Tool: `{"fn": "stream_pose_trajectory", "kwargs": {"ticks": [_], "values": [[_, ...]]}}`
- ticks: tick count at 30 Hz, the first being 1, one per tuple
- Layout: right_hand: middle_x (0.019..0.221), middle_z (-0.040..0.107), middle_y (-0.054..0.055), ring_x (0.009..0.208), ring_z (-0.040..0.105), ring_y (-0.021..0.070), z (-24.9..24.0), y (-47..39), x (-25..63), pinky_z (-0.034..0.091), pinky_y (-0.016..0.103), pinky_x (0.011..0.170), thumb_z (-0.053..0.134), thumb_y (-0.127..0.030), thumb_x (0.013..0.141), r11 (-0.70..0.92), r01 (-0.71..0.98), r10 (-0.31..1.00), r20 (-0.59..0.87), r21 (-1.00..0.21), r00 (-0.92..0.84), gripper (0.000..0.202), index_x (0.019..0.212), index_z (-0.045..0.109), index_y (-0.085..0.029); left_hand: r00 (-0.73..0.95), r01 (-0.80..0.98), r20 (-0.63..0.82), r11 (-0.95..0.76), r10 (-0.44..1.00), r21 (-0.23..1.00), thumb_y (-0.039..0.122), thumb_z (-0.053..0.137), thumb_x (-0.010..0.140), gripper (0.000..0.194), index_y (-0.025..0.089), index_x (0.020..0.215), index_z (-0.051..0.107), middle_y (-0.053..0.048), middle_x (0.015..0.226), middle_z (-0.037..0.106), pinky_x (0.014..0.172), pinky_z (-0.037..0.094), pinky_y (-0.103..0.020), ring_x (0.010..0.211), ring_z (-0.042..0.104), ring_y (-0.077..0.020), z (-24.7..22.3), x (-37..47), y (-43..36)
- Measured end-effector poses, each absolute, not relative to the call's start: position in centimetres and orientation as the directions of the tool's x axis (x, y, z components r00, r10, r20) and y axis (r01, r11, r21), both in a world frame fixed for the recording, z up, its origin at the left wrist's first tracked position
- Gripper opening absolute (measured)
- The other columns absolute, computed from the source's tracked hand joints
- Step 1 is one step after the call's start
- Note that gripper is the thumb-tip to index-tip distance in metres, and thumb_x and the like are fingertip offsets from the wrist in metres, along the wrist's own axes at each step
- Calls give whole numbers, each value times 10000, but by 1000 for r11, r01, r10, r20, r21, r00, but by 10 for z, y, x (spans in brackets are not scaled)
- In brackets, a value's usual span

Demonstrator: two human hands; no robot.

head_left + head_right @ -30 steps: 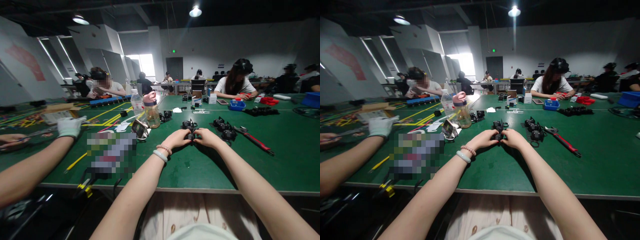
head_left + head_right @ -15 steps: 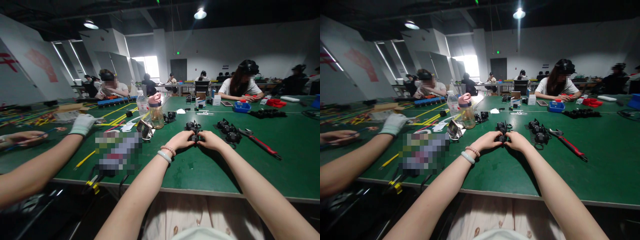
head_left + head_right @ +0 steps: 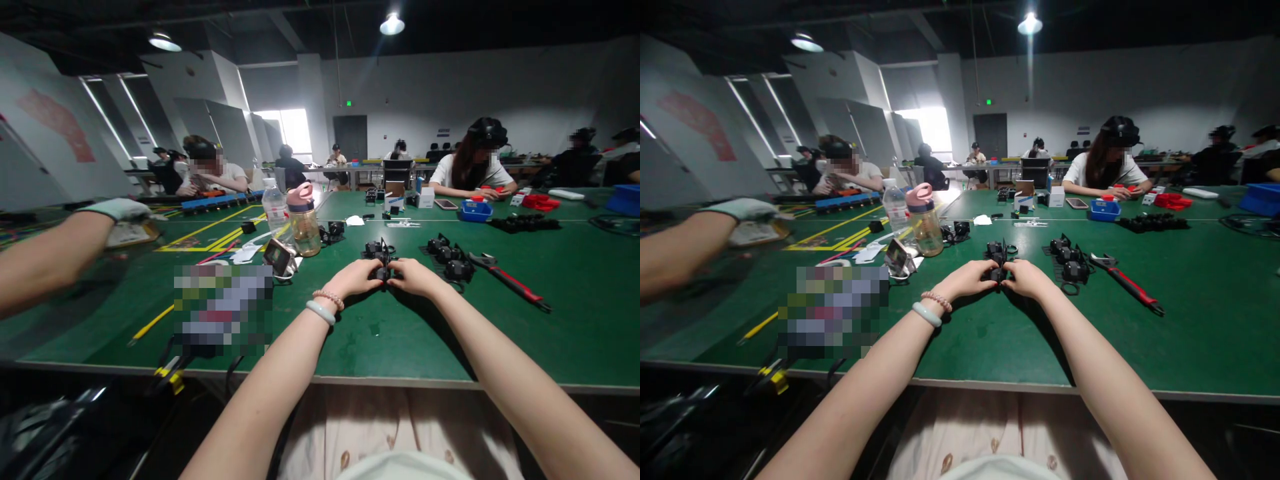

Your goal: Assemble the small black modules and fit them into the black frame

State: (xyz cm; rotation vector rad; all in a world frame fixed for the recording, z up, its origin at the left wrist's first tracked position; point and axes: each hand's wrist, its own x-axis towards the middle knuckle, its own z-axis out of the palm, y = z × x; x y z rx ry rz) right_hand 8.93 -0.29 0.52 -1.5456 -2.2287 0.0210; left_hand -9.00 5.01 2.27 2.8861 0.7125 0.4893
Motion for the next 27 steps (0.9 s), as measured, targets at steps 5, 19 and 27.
{"fn": "stream_pose_trajectory", "kwargs": {"ticks": [5,19,27], "values": [[875,582,73,797,532,155,4,-2,90,374,218,684,543,-304,715,394,880,893,337,-264,-299,268,954,555,-184,834,438,271,-875,481,204,322,510,714,316,198,1004,500,-23,900,595,669,391,-220,781,545,-145,23,-90,50],[855,581,64,768,526,144,8,-5,88,367,214,667,551,-258,709,367,881,910,312,-299,-274,286,982,543,-176,818,462,272,-861,507,215,328,521,706,321,182,992,507,-35,899,599,674,396,-226,782,549,-148,26,-90,46],[809,580,53,729,519,134,5,-3,87,364,214,649,539,-272,710,389,874,899,328,-293,-290,260,951,549,-176,819,459,274,-862,505,214,329,513,711,300,179,971,513,-33,879,601,667,395,-223,766,549,-142,25,-91,46]]}}
